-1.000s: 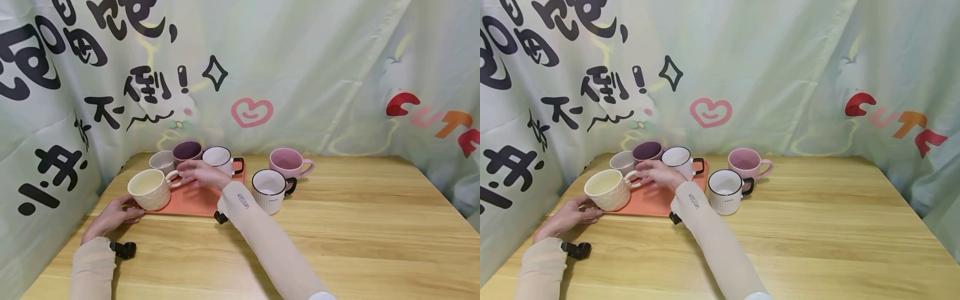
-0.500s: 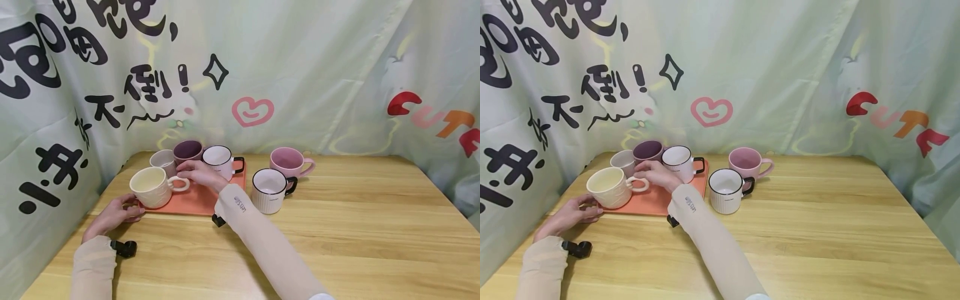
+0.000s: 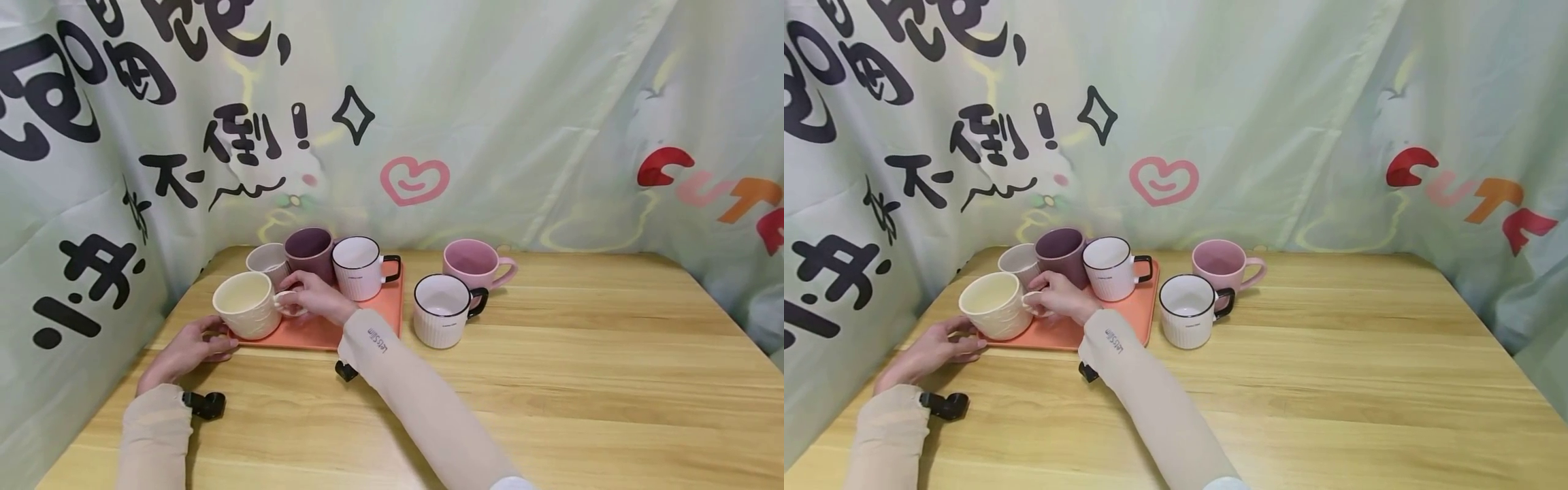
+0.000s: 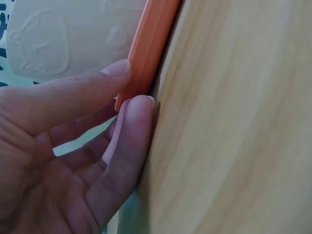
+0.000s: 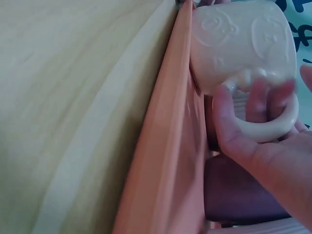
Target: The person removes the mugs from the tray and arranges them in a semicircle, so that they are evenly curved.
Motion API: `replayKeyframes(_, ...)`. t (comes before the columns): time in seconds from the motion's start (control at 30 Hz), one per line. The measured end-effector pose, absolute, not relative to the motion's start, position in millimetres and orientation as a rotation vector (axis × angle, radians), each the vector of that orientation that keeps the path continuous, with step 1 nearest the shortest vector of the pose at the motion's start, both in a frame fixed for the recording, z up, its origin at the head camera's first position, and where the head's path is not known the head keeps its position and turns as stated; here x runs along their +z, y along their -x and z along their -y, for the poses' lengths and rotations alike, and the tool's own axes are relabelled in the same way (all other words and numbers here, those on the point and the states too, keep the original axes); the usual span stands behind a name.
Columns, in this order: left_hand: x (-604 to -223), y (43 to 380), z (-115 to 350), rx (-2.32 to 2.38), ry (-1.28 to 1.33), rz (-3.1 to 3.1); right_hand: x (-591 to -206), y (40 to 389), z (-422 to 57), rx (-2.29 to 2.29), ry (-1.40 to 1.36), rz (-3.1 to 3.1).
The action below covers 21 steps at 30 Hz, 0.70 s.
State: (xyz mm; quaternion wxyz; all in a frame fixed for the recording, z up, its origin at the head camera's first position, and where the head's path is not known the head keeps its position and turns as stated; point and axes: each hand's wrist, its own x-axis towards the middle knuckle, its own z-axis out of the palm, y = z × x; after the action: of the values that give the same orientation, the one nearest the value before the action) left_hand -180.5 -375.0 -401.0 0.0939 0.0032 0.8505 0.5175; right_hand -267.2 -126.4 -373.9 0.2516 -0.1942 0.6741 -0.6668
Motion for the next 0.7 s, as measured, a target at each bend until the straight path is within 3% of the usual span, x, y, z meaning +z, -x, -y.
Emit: replayKeyframes(0.7, -400, 181, 375, 1.523, -0.018, -2.518, -349, 263, 107, -1.787, 0.595, -2.047)
